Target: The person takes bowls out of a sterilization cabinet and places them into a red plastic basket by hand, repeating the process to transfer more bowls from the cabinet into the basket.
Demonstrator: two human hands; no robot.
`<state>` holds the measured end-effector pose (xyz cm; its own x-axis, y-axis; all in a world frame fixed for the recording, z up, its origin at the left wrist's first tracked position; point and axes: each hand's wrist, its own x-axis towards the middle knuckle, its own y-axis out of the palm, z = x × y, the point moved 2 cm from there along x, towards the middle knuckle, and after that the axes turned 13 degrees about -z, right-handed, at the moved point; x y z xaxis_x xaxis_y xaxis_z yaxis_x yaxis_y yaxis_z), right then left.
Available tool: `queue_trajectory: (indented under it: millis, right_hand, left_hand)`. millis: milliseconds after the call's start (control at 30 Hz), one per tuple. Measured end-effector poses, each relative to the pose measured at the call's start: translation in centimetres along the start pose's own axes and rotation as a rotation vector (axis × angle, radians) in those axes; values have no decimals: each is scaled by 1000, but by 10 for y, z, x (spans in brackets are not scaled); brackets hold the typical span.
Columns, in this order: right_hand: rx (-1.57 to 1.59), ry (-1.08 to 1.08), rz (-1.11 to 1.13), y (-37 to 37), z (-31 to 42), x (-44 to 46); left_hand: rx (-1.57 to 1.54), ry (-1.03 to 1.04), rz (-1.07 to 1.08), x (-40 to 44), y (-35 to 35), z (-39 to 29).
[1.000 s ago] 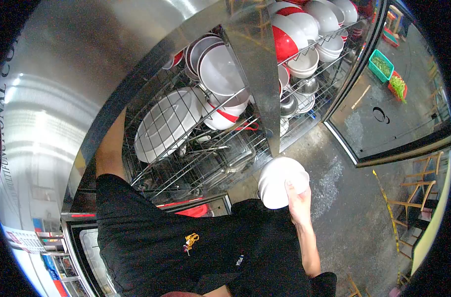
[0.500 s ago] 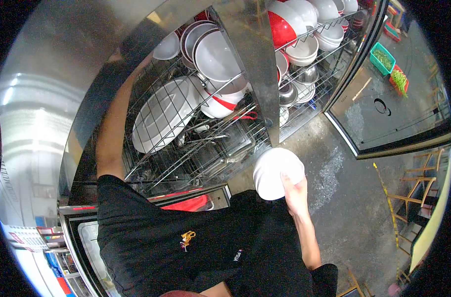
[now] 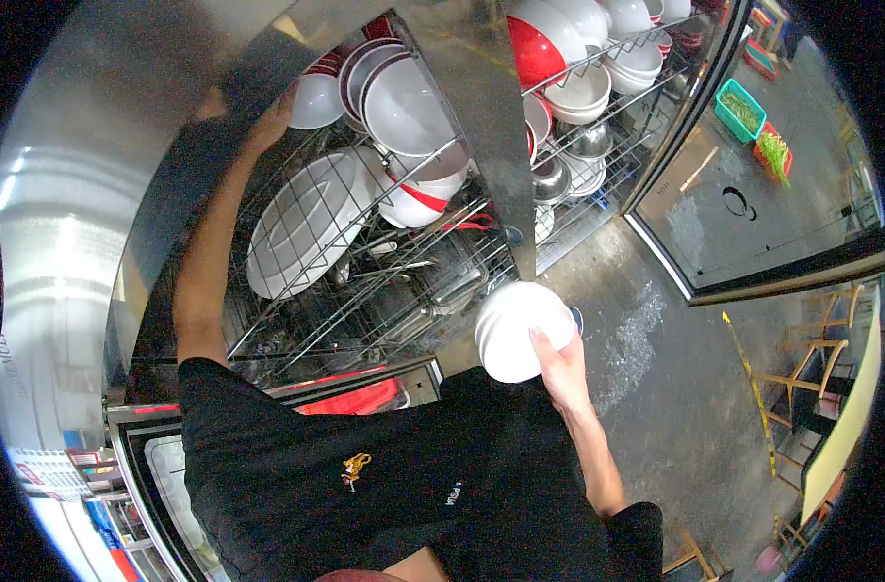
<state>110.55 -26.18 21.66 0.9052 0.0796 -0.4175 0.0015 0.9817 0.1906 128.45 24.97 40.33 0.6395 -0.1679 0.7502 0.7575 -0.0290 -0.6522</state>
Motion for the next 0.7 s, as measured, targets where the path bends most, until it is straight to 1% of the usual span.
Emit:
queue_trajectory:
  millis: [33, 100, 133, 200, 233, 300, 333, 400, 433, 500, 533, 567, 600, 633, 700]
  right_hand:
    - [2, 3, -6, 0, -2, 1]
    - [65, -5, 26, 0, -8, 3]
    - [67, -2, 22, 0, -6, 3]
    - [90, -1, 48, 2, -1, 3]
    - [94, -1, 43, 0, -1, 3]
    - [101, -14, 35, -2, -2, 7]
    - [107, -16, 31, -3, -1, 8]
    - [53, -24, 20, -7, 0, 8]
    - [54, -23, 20, -8, 1, 9]
    - [76, -13, 1, -9, 0, 11]
    - [76, -11, -1, -10, 0, 11]
    - [71, -5, 1, -11, 1, 12]
    - [65, 0, 3, -12, 2, 12]
    - [66, 2, 2, -11, 6, 11]
    - [113, 98, 14, -9, 15, 10]
  left_hand:
    - [-5, 3, 3, -4, 5, 10]
    - [-206, -560, 403, -20, 23, 35]
    - [-209, -558, 408, -23, 29, 43]
    - [-352, -674, 442, -16, 27, 38]
    - [-354, -668, 444, -12, 21, 28]
    - [-86, -678, 407, -7, 9, 13]
    - [-87, -670, 408, -2, 3, 4]
    - [-278, -690, 440, 1, -6, -12]
    - [-278, -689, 442, 1, -6, -18]
    - [-172, -696, 356, 0, -6, -24]
    - [-172, -695, 359, -4, 2, -9]
    - [-200, -502, 331, -9, 18, 17]
    - [-228, -309, 301, -6, 20, 18]
    - [-228, -308, 303, -8, 22, 21]
    - [-227, -336, 293, -11, 19, 20]
